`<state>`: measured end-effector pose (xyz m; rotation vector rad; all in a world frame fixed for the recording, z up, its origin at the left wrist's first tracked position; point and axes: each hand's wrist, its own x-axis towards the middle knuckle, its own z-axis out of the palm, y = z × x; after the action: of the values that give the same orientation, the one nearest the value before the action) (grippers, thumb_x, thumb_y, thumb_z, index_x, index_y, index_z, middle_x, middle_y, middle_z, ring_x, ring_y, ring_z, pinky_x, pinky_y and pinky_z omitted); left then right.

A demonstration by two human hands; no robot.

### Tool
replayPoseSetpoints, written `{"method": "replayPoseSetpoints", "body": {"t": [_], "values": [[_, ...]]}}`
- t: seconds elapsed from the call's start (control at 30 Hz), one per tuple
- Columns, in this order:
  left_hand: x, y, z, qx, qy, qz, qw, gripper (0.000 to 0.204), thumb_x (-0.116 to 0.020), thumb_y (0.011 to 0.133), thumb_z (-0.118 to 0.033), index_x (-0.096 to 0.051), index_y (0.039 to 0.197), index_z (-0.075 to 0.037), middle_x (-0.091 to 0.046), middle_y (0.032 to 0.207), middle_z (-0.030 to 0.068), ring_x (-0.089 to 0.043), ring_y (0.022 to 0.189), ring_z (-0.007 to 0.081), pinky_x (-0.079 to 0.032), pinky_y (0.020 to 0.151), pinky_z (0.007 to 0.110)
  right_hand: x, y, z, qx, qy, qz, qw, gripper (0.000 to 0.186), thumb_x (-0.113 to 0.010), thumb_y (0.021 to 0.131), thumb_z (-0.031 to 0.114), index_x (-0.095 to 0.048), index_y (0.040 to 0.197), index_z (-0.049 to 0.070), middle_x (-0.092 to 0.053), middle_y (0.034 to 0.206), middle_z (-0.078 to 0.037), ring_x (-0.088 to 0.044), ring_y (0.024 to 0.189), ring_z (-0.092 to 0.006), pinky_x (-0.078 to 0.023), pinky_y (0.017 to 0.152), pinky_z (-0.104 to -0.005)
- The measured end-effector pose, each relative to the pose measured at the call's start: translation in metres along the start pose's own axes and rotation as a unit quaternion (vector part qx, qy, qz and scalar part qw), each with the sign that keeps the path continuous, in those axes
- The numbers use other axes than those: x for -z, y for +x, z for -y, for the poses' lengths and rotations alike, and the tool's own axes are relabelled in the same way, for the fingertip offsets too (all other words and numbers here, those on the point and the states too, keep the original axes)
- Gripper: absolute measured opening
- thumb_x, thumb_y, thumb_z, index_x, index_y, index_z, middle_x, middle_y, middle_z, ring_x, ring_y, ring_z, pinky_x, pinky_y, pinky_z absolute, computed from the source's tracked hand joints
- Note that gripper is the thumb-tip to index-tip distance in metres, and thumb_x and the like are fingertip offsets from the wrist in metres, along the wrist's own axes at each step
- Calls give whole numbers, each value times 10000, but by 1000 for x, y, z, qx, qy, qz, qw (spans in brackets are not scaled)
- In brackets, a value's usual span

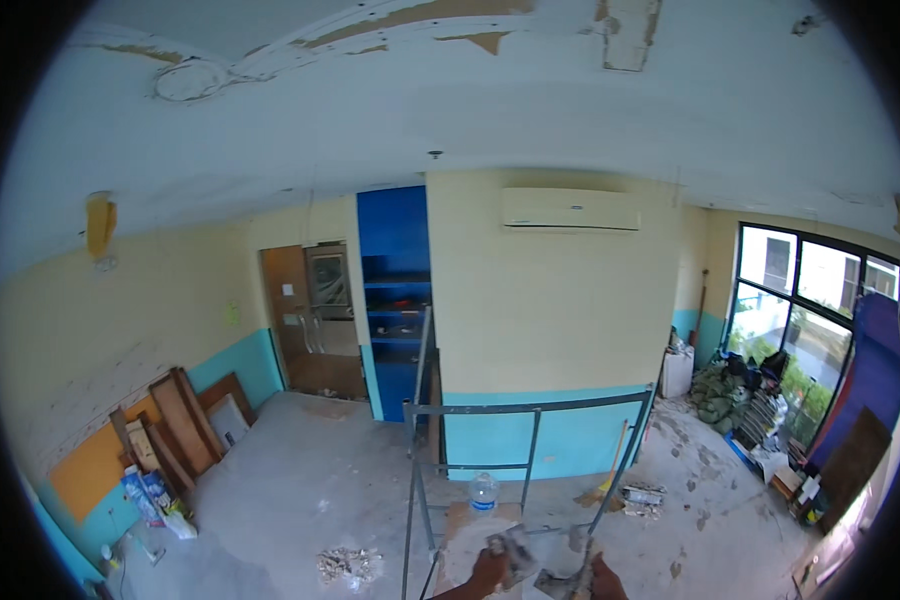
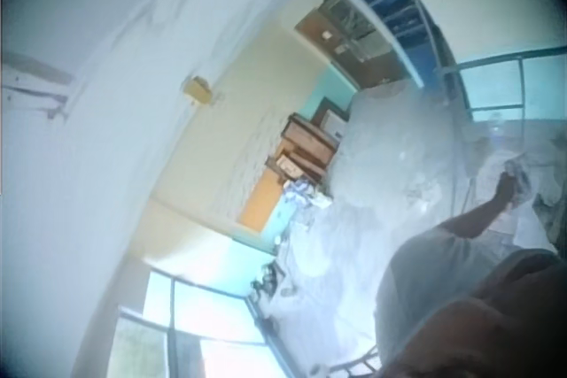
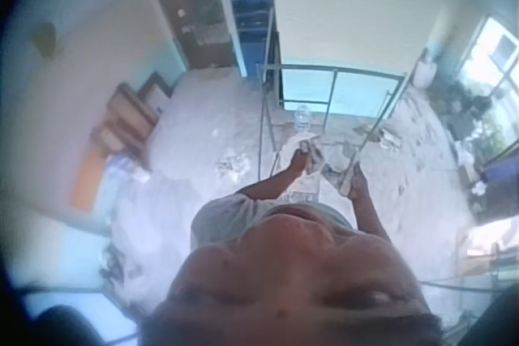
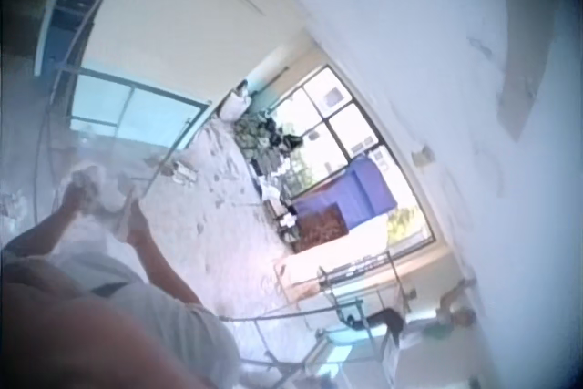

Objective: The person presses tape along ceiling cracks by hand, scoops joint compound onto putty knives, and applies the compound to the ceiling using a putty knife.

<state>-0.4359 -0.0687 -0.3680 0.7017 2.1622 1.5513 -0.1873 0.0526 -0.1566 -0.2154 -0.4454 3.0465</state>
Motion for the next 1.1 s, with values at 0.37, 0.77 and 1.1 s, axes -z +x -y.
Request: {"method": "replayPoseSetpoints", "body": {"t": [0.37, 0.77, 1.1], "values": [[19, -37, -103, 35, -203, 123, 971, 280, -619, 843, -314, -614, 931, -48, -595, 794, 86, -571, 683, 227, -448, 597, 364, -70, 49, -17, -6, -73, -25, 997, 543, -423, 923, 566, -629, 993, 68, -658, 840, -96, -640, 712, -257, -541, 675, -403], [97, -80, -129, 117, -343, 99, 927, 152, -655, 846, -241, -630, 835, -92, -528, 675, 42, -500, 582, 186, -396, 508, 355, -13, 7, 20, 227, -93, -99, 964, 583, -405, 954, 504, -382, 1373, 99, -475, 1357, -126, -460, 1239, -349, -354, 1042, -558], [100, -79, -267, -30, -17, 21, 999, 508, -739, 727, -162, -532, 1162, -2, -638, 1038, 140, -605, 957, 216, -478, 834, 345, -8, -33, 38, 375, -126, -151, 906, 612, -490, 962, 394, -265, 1417, 52, -493, 1292, -101, -515, 1164, -289, -435, 973, -455]]}}
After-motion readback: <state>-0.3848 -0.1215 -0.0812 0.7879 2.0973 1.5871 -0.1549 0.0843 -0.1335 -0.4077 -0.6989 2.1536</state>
